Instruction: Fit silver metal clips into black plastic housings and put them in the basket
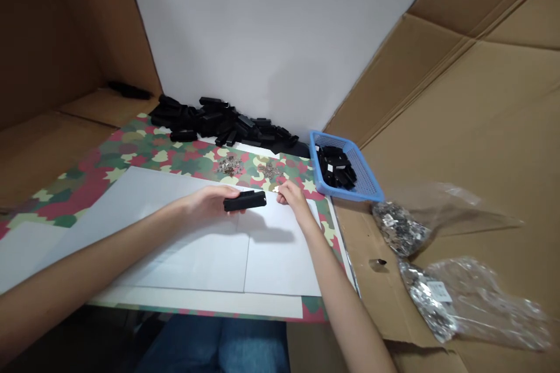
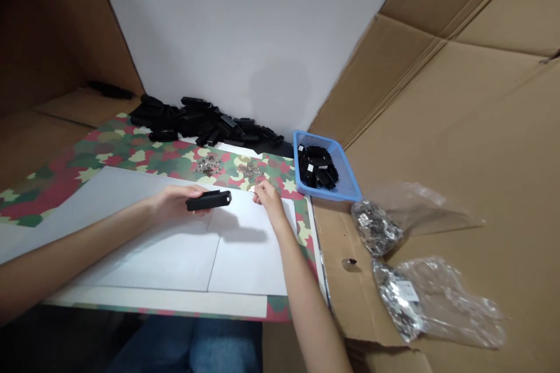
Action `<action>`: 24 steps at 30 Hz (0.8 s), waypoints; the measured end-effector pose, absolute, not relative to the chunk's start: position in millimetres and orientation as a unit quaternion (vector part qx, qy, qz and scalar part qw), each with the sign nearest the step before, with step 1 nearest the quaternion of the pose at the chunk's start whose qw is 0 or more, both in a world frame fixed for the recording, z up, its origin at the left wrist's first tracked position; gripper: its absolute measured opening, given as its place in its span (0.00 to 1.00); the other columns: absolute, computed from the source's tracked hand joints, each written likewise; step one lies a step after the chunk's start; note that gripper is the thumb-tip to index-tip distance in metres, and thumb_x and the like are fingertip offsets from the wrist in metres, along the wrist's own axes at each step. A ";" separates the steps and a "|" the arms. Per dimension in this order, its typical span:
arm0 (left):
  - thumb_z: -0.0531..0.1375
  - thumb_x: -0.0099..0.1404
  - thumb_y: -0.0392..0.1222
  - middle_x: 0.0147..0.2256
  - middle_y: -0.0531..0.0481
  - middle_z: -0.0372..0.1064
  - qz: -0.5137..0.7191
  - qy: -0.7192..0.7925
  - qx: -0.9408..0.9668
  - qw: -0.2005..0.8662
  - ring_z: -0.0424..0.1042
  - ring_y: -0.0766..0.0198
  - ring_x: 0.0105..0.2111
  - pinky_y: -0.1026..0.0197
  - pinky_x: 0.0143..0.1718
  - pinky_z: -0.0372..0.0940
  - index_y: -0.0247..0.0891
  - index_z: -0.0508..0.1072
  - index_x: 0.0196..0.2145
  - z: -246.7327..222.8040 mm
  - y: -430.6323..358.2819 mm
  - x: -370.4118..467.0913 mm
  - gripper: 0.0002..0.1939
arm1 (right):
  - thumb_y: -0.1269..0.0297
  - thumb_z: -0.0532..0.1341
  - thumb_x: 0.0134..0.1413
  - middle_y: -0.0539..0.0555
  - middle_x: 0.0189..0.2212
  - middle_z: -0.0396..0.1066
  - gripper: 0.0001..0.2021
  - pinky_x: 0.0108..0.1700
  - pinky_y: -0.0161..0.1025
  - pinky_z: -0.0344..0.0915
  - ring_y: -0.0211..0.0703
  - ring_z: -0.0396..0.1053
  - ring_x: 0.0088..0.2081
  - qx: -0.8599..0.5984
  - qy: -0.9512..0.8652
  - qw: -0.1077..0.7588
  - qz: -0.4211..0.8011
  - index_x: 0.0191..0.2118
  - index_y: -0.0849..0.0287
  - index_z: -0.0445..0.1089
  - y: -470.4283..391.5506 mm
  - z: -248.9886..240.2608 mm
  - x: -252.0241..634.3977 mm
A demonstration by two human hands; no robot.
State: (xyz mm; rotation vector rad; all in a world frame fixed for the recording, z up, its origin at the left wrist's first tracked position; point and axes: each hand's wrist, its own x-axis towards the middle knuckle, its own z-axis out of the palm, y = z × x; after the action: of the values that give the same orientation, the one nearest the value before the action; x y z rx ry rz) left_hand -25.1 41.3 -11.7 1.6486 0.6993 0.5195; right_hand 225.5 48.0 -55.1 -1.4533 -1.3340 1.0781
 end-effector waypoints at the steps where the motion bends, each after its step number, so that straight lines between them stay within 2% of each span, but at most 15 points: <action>1: 0.42 0.64 0.45 0.27 0.37 0.73 0.227 0.300 0.698 0.610 0.69 0.60 0.25 0.60 0.25 0.63 0.28 0.73 0.36 -13.1 40.0 -25.9 0.23 | 0.59 0.57 0.45 0.47 0.16 0.66 0.09 0.27 0.35 0.58 0.36 0.62 0.21 -0.586 -0.536 0.427 0.432 0.22 0.56 0.61 48.1 -55.0 225.9; 6: 0.42 0.64 0.44 0.23 0.39 0.71 0.235 0.290 0.666 0.646 0.67 0.61 0.23 0.61 0.25 0.63 0.28 0.73 0.35 -12.9 37.9 -27.0 0.23 | 0.59 0.57 0.45 0.48 0.17 0.67 0.08 0.28 0.35 0.59 0.36 0.63 0.22 -0.597 -0.539 0.406 0.434 0.22 0.56 0.62 47.8 -53.0 226.1; 10: 0.44 0.63 0.42 0.29 0.40 0.73 0.249 0.290 0.675 0.631 0.69 0.60 0.27 0.61 0.26 0.63 0.29 0.72 0.42 -7.0 39.4 -27.3 0.22 | 0.58 0.57 0.45 0.48 0.17 0.67 0.09 0.27 0.35 0.60 0.37 0.62 0.21 -0.602 -0.545 0.400 0.426 0.22 0.56 0.61 46.8 -49.1 225.0; 14: 0.54 0.57 0.46 0.31 0.47 0.70 0.286 0.307 0.702 0.575 0.68 0.62 0.31 0.61 0.31 0.62 0.36 0.68 0.33 -2.6 41.1 -27.9 0.11 | 0.56 0.57 0.47 0.48 0.18 0.67 0.10 0.25 0.35 0.58 0.37 0.62 0.21 -0.602 -0.557 0.405 0.405 0.23 0.55 0.61 40.0 -38.4 224.3; 17: 0.60 0.51 0.44 0.28 0.53 0.66 0.336 0.358 0.785 0.378 0.64 0.64 0.29 0.61 0.33 0.58 0.38 0.66 0.28 -2.7 40.5 -28.4 0.09 | 0.56 0.57 0.50 0.49 0.20 0.68 0.10 0.29 0.36 0.60 0.40 0.65 0.25 -0.595 -0.591 0.412 0.356 0.25 0.55 0.62 27.8 -25.8 220.4; 20: 0.58 0.50 0.43 0.24 0.54 0.66 0.325 0.378 0.856 0.139 0.62 0.65 0.26 0.60 0.31 0.53 0.38 0.64 0.25 -5.5 37.7 -27.4 0.07 | 0.58 0.54 0.55 0.50 0.22 0.69 0.09 0.33 0.38 0.61 0.42 0.67 0.27 -0.586 -0.651 0.398 0.273 0.27 0.55 0.62 14.3 -15.1 210.6; 24: 0.57 0.51 0.44 0.23 0.53 0.67 0.289 0.370 0.880 0.074 0.62 0.64 0.24 0.60 0.29 0.49 0.38 0.65 0.25 -8.9 33.9 -24.1 0.07 | 0.59 0.52 0.58 0.50 0.23 0.67 0.10 0.34 0.37 0.61 0.41 0.66 0.27 -0.571 -0.705 0.364 0.209 0.27 0.54 0.59 4.2 -11.0 194.3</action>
State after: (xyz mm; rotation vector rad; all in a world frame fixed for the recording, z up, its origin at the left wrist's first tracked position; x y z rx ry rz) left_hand -24.1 33.9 -8.9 2.6415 1.1093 0.8684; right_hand 194.3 4.2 -11.0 -1.4700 -1.8136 0.5385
